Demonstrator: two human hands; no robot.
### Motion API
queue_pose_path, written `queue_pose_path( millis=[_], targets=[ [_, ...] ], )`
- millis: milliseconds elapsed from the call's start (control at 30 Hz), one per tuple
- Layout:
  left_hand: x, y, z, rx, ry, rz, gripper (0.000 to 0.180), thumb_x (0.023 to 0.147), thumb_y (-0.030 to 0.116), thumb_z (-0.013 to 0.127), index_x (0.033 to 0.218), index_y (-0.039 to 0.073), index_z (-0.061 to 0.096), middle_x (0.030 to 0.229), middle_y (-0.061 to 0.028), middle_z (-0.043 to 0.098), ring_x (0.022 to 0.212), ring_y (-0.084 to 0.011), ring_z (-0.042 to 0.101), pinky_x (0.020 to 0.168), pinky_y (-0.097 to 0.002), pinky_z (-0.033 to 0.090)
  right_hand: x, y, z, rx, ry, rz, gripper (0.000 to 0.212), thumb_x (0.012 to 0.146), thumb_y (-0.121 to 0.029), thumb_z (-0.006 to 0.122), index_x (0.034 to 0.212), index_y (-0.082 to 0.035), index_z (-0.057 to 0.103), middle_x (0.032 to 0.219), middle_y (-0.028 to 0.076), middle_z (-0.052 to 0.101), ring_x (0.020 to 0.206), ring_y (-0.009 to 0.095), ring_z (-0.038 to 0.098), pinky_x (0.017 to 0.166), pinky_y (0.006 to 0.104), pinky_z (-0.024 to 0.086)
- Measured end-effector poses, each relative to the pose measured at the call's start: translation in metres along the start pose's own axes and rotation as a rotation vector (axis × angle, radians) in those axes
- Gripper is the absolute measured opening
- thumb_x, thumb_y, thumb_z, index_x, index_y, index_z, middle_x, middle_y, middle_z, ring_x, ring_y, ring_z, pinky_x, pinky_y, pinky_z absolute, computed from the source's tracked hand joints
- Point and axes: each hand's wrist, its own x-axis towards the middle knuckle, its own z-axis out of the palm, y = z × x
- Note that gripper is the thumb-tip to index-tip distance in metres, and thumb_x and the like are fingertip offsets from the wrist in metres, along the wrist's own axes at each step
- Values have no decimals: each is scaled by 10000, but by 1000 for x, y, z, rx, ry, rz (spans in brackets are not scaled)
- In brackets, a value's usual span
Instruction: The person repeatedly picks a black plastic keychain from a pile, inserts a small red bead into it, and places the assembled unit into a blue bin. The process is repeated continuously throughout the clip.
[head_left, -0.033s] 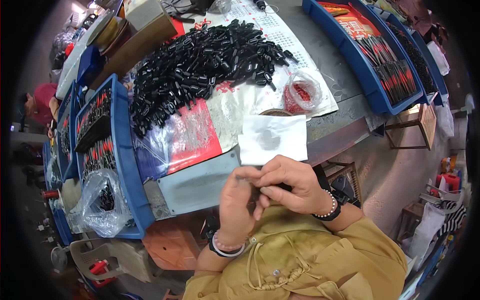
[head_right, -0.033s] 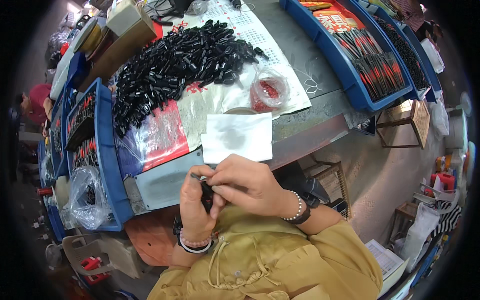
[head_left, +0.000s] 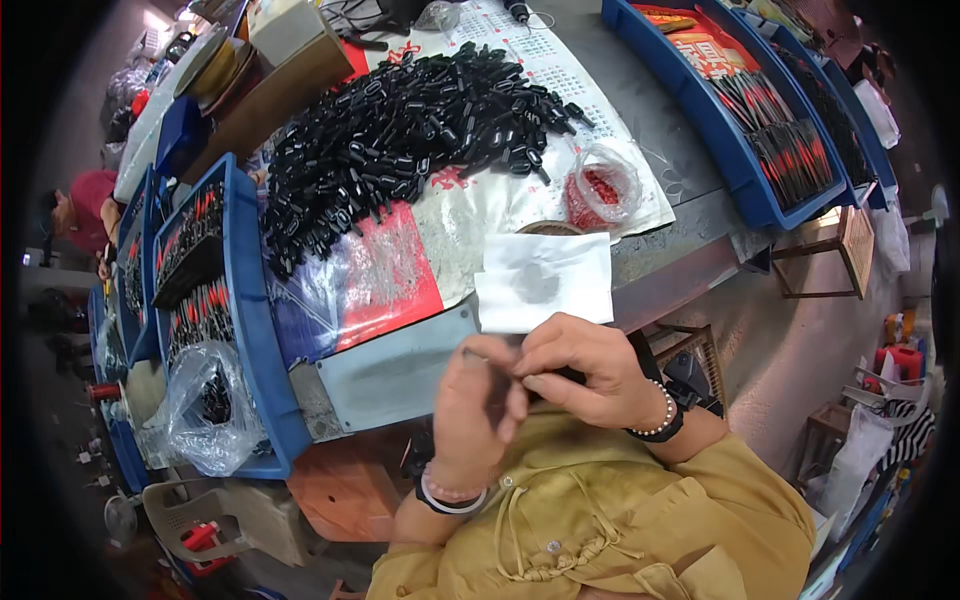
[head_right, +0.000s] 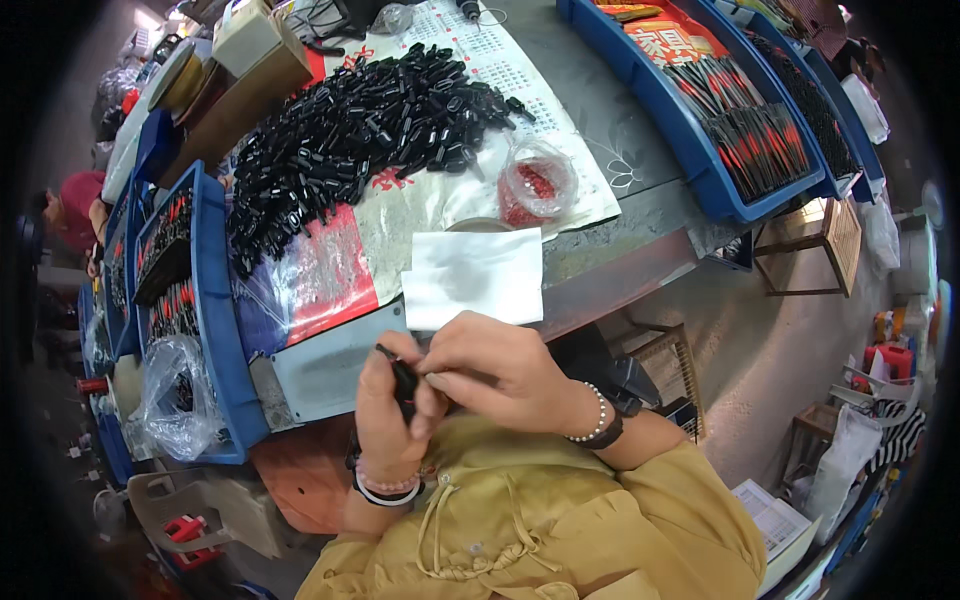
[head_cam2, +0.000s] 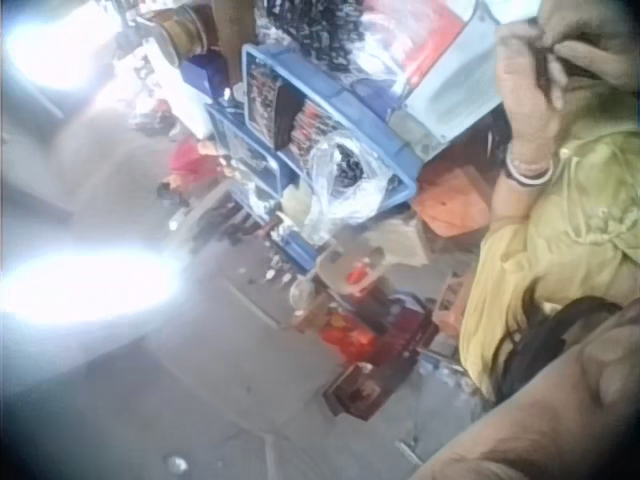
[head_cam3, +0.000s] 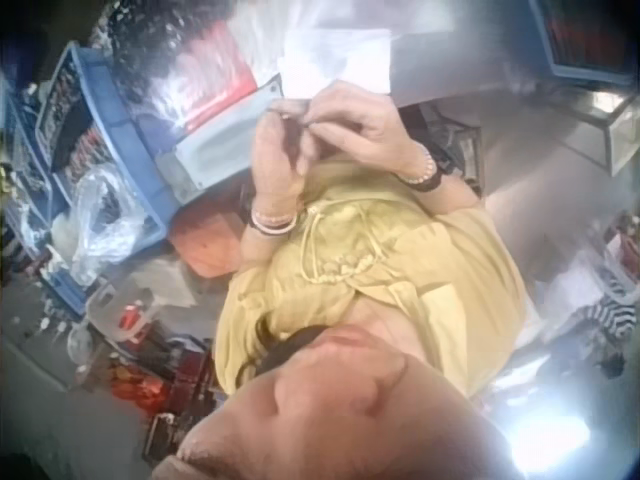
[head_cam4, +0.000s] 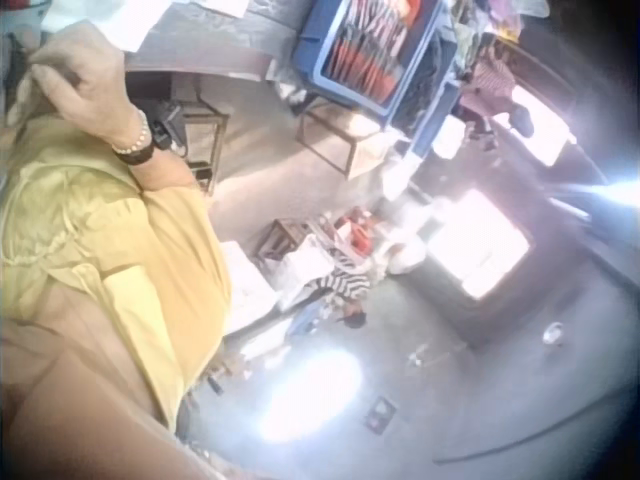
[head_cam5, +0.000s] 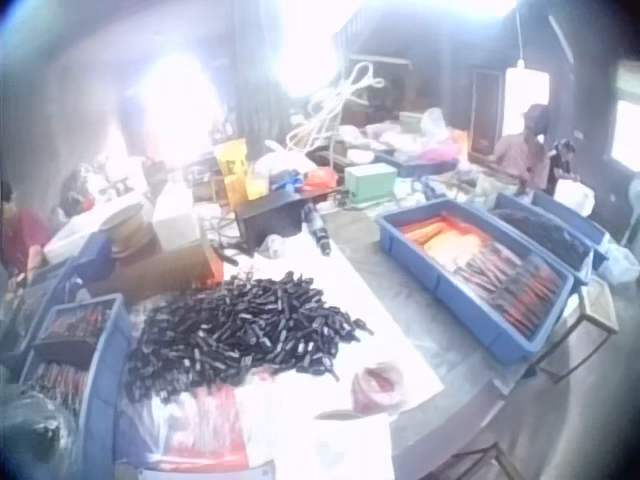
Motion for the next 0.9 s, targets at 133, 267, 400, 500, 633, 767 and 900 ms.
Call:
queue_pose_path(
  millis=[133, 267, 400, 500, 633, 767, 900],
  targets=[
    [26, 27, -15, -715, -280, -249, 287, 1038, 356, 355, 910, 131, 478, 692, -8, 519, 459, -72, 453, 416, -236, 354, -8, -5, -22, 154, 155, 251, 90, 879, 33, 599, 961, 35, 635, 883, 77, 626, 744, 99, 589, 633, 224, 471],
    [25, 37, -19, -752, -169, -289, 291, 1014, 359, 420, 1034, 126, 594, 1024, -67, 579, 771, -142, 558, 658, -274, 511, -14, -2, -37, 349, 265, 323, 83, 894, 26, 584, 962, 38, 630, 895, 47, 620, 745, 62, 569, 635, 205, 459],
    [27, 37, -15, -713, -55, -304, 269, 1008, 358, 444, 988, 126, 578, 1006, -71, 572, 735, -136, 540, 636, -267, 494, -22, -1, -46, 316, 207, 369, 82, 905, 13, 576, 962, 37, 629, 905, 35, 619, 749, 41, 551, 636, 193, 443],
    [30, 38, -6, -690, -181, -297, 343, 1008, 388, 446, 791, 129, 507, 831, -24, 506, 606, -99, 453, 445, -216, 388, -28, -1, -50, 277, 172, 387, 77, 907, -3, 579, 951, 34, 631, 894, 38, 620, 750, 46, 549, 637, 195, 437],
    [21, 61, 10, -444, -101, -227, 446, 1005, 448, 426, 685, 140, 390, 646, 10, 371, 442, -87, 307, 361, -214, 271, -32, 0, -52, 205, 154, 370, 70, 895, -25, 598, 926, 26, 635, 859, 58, 623, 728, 79, 564, 634, 217, 445],
    [38, 83, 22, 634, 12, 32, 246, 1009, 229, 478, 903, 66, 628, 625, -5, 488, 476, -57, 400, 410, -197, 301, -33, 1, -52, 145, 108, 352, 66, 879, -33, 609, 913, 17, 636, 829, 75, 629, 718, 125, 588, 640, 251, 461],
    [127, 85, 15, 1525, -39, 501, 218, 896, 163, 607, 1032, -4, 639, 702, -120, 630, 622, -180, 610, 574, -305, 469, -31, -2, -46, 32, 21, 277, 68, 865, -36, 619, 910, 12, 635, 828, 99, 636, 719, 189, 616, 658, 284, 480]
  ],
)
